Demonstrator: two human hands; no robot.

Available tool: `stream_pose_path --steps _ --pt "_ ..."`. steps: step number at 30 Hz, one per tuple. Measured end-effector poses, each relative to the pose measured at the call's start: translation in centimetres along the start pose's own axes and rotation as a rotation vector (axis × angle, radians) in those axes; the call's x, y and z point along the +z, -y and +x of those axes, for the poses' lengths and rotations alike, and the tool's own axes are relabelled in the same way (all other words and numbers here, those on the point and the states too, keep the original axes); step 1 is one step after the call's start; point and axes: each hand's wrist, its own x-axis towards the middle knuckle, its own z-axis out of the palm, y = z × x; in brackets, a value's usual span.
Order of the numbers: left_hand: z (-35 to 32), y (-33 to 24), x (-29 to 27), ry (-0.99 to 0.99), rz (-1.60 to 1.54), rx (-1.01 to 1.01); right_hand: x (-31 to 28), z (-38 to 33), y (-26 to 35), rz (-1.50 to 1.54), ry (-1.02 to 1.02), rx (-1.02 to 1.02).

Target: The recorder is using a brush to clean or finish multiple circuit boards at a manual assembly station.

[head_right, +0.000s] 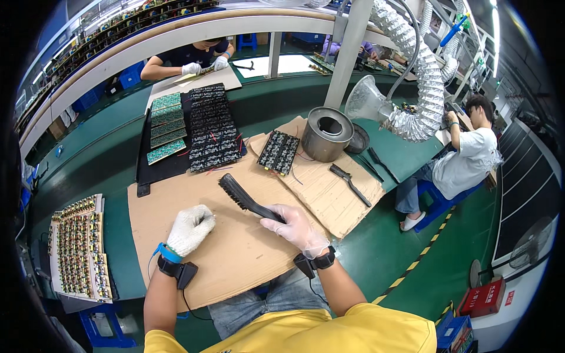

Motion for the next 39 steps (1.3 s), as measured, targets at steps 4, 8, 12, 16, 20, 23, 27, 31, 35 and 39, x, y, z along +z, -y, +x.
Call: stream_pose_path --steps 4,8,12,16,20,23,27,31,35,39 --pt "-0.1 0.1 0.0 -0.006 0.011 0.006 0.0 -0.1 0.1 -0.023 -0.006 -0.009" --pt "-0.1 0.0 -0.1 -0.004 0.01 0.017 0.0 -0.2 0.3 0.006 0.003 -0.007" --pt "0.0 -0.1 -0.1 0.009 0.007 -0.003 -0.1 0.0 0.1 0.131 0.006 0.091" --pt "-0.1 0.5 0.0 0.002 -0.002 0.002 0.0 -0.2 1.0 0.192 -0.001 0.059" --pt "-0.1 0.6 0.1 -0.001 -0.033 0.027 -0.2 -0.2 0.8 0.173 -0.004 0.074" --pt "-0.3 0.0 -0.1 -0.005 -0.017 0.02 -0.1 -0.2 0.4 0.181 -0.012 0.072" --pt "-0.3 0.1 -0.1 0.002 -0.016 -0.006 0.1 0.0 -0.4 0.18 -0.016 0.045" --pt "-0.3 0.5 0.0 -0.011 -0.004 0.043 0.2 0.1 -0.9 0.187 -0.026 0.032" --pt "-0.4 0.6 0.1 -0.019 -0.01 0.038 0.1 0.2 -0.9 0.173 -0.018 0.03" --pt "-0.2 0.3 0.0 -0.006 -0.012 0.038 0.1 0.2 -1.0 0.179 -0.039 0.032"
